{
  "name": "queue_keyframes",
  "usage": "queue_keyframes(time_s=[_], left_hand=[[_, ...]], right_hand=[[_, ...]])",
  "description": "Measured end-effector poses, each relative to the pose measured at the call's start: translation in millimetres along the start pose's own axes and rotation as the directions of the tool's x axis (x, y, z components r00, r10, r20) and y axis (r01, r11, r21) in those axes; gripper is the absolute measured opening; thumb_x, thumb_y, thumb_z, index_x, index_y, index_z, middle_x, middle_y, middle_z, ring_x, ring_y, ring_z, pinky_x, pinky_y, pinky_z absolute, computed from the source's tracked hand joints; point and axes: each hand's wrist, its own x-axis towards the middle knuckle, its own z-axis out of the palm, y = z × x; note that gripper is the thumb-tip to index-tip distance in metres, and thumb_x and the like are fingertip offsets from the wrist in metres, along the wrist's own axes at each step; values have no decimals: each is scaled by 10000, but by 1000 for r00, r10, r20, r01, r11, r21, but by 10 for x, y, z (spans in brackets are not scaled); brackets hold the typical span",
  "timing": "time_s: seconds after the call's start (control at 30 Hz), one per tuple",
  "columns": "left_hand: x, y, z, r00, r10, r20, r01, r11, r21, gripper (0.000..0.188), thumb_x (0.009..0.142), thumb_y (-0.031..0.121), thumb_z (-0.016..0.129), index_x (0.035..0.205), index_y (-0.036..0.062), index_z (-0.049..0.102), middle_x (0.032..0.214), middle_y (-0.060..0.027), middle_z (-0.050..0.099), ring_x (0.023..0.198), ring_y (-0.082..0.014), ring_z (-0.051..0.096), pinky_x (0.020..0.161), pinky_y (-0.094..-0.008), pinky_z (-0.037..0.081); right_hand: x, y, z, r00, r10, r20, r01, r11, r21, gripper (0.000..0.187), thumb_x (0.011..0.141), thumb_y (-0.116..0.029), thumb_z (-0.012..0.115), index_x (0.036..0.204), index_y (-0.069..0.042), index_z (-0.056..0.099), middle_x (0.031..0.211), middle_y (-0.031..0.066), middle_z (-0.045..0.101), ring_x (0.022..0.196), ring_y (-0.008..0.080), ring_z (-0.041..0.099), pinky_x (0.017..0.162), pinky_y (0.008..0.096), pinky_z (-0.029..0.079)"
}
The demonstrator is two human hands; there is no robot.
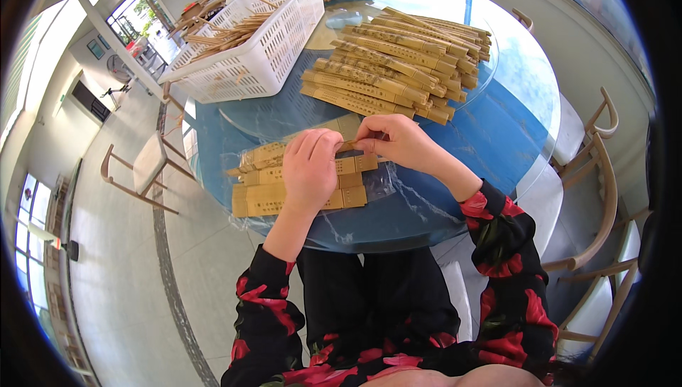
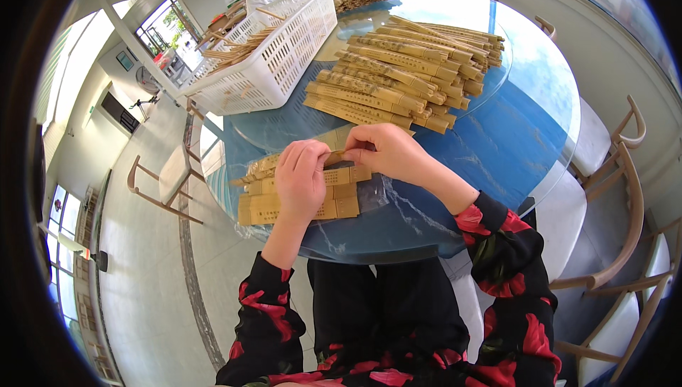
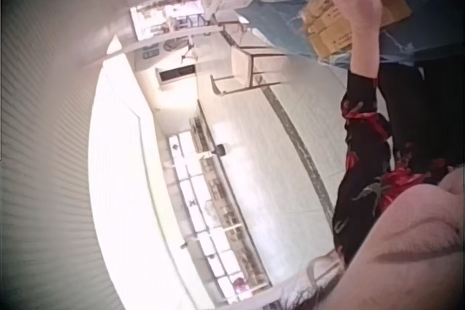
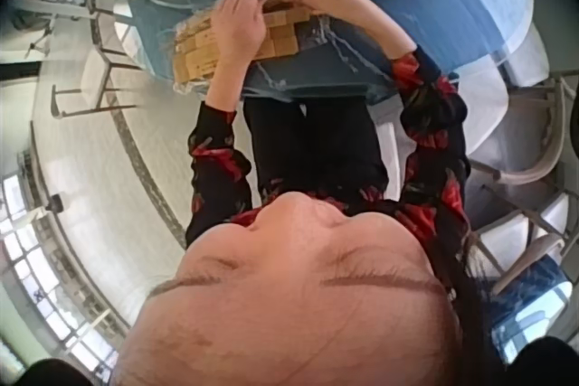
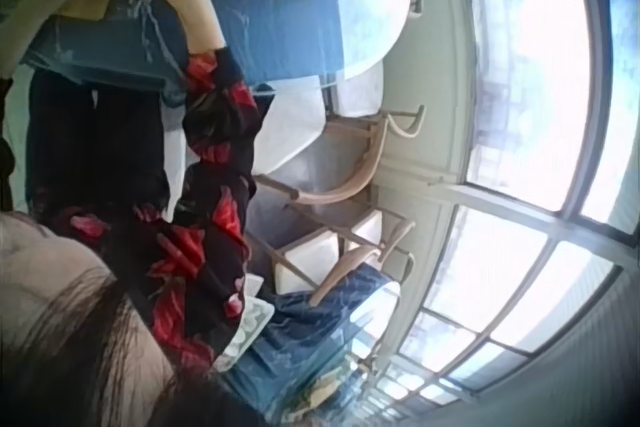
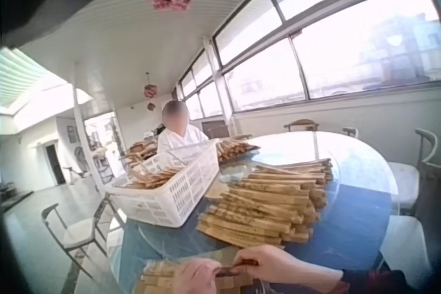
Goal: The person inserts wooden sticks into small paper sleeves at a round table. They repeatedly pick up sticks from a white basket, slide them into sleeves, and place the completed units on a growing stack. Another person is visible across the table performing similar actions.
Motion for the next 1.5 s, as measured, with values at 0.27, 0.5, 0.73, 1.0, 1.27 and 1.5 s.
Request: queue_keyframes(time_s=[0.27, 0.5, 0.73, 1.0, 1.27, 1.5], left_hand=[[6, -80, -64, 986, -124, -114, 132, 989, 61, 70, 904, -27, 666, 936, 23, 630, 905, -96, 669, 849, -302, 639, 763, -375, 515], [9, -91, -64, 988, -108, -112, 115, 991, 62, 129, 852, -50, 665, 946, 28, 626, 901, -86, 655, 844, -301, 634, 741, -393, 518], [8, -86, -53, 988, -124, -92, 129, 990, 53, 79, 896, -26, 663, 945, 27, 629, 911, -90, 669, 853, -300, 635, 752, -386, 515], [-16, -105, -44, 987, -127, -102, 134, 989, 61, 62, 916, -19, 663, 941, 26, 630, 919, -94, 678, 859, -302, 639, 761, -378, 514], [8, -97, -46, 983, -121, -137, 134, 987, 93, 107, 869, -31, 670, 941, 35, 625, 895, -78, 661, 838, -294, 633, 747, -386, 516], [-9, -120, -63, 986, -123, -113, 133, 987, 85, 86, 884, -22, 669, 938, 30, 628, 901, -87, 669, 847, -300, 639, 748, -387, 516]], right_hand=[[-26, -12, -167, 984, -177, 14, 159, 844, -512, 140, 896, -154, 656, 946, -50, 736, 890, 78, 700, 910, 281, 668, 798, 403, 536], [-123, -10, -118, 975, -128, 182, 216, 747, -629, 86, 824, -113, 649, 881, -80, 705, 910, 56, 662, 1017, 285, 640, 827, 417, 538], [-135, -98, 2, 983, -27, 181, 162, 581, -798, 95, 825, -70, 635, 916, -58, 660, 904, 82, 671, 989, 305, 656, 791, 438, 537], [-79, -84, -314, 964, -259, -60, 115, 609, -785, 116, 931, -90, 598, 1013, -63, 676, 950, 81, 695, 996, 305, 649, 864, 428, 511], [-7, -29, -443, 830, -317, -458, -53, 774, -630, 224, 1011, -127, 539, 1200, -79, 651, 974, 109, 718, 968, 356, 672, 839, 440, 524], [-1, -212, -368, 943, -40, -329, -51, 963, -265, 347, 1055, -120, 475, 1390, -132, 567, 834, 124, 682, 840, 322, 681, 794, 413, 525]])
